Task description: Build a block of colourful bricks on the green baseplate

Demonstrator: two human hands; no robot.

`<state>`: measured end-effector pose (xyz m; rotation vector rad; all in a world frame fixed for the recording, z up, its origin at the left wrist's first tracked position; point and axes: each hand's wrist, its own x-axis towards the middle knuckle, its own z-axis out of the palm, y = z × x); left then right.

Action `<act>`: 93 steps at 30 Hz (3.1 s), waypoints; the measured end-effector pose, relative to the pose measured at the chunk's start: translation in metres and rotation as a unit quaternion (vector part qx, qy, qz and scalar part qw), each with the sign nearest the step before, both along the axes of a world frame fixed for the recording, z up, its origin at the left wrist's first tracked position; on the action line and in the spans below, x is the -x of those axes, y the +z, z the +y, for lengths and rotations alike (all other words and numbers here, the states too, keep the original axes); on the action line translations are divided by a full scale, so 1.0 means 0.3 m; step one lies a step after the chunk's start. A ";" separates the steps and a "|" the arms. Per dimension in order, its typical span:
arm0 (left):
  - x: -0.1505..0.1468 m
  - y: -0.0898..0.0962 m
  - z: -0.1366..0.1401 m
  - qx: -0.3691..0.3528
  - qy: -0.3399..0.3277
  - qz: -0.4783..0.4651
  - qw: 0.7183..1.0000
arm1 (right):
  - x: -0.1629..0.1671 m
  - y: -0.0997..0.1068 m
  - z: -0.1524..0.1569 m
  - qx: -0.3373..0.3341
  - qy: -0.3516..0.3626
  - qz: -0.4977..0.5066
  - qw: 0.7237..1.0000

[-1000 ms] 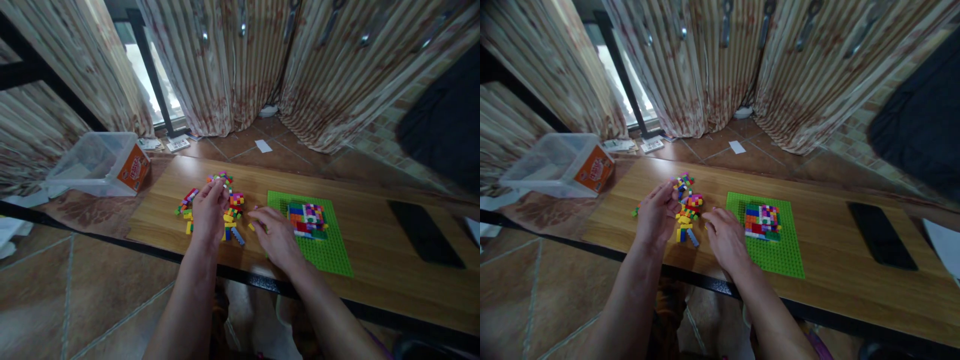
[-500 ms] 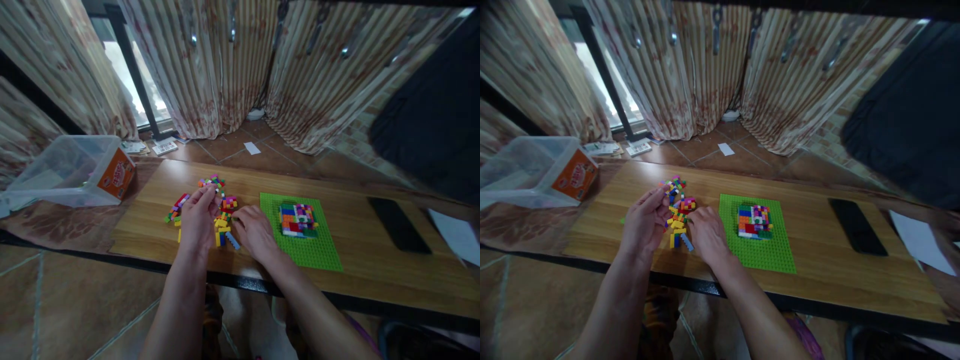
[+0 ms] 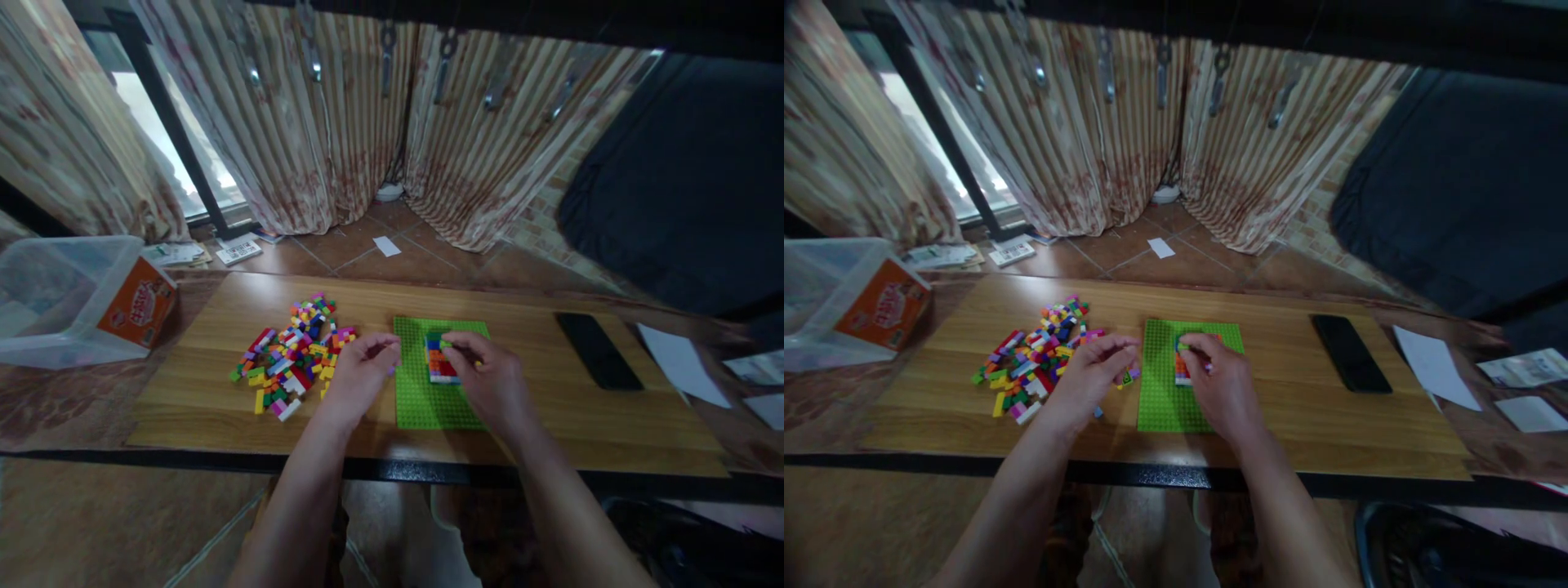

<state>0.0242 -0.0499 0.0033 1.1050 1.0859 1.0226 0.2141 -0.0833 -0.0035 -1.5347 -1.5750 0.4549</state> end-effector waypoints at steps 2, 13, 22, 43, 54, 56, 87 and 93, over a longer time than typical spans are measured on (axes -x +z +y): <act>-0.035 -0.022 0.001 -0.011 -0.038 0.026 0.999 | -0.069 0.002 -0.007 0.028 -0.011 -0.002 1.000; -0.171 -0.048 -0.021 -0.038 -0.207 0.103 0.972 | -0.211 -0.055 -0.008 0.031 0.001 0.021 0.999; -0.196 -0.057 -0.019 -0.077 -0.301 0.196 0.930 | -0.212 -0.095 0.005 0.054 -0.002 0.028 0.998; -0.219 -0.048 -0.029 -0.059 -0.310 0.213 0.925 | -0.228 -0.092 0.013 0.123 -0.055 0.079 0.988; -0.221 -0.040 -0.034 -0.054 -0.310 0.223 0.923 | -0.242 -0.080 0.011 0.145 -0.035 0.114 0.982; -0.222 -0.039 -0.034 -0.054 -0.310 0.218 0.924 | -0.244 -0.083 0.011 0.153 -0.029 0.114 0.981; -0.224 -0.060 -0.048 -0.071 -0.315 0.197 0.926 | -0.205 -0.113 0.032 0.158 -0.066 0.267 0.948; -0.186 -0.062 -0.020 -0.093 -0.295 0.181 0.933 | -0.229 -0.068 0.033 0.125 -0.134 0.289 0.940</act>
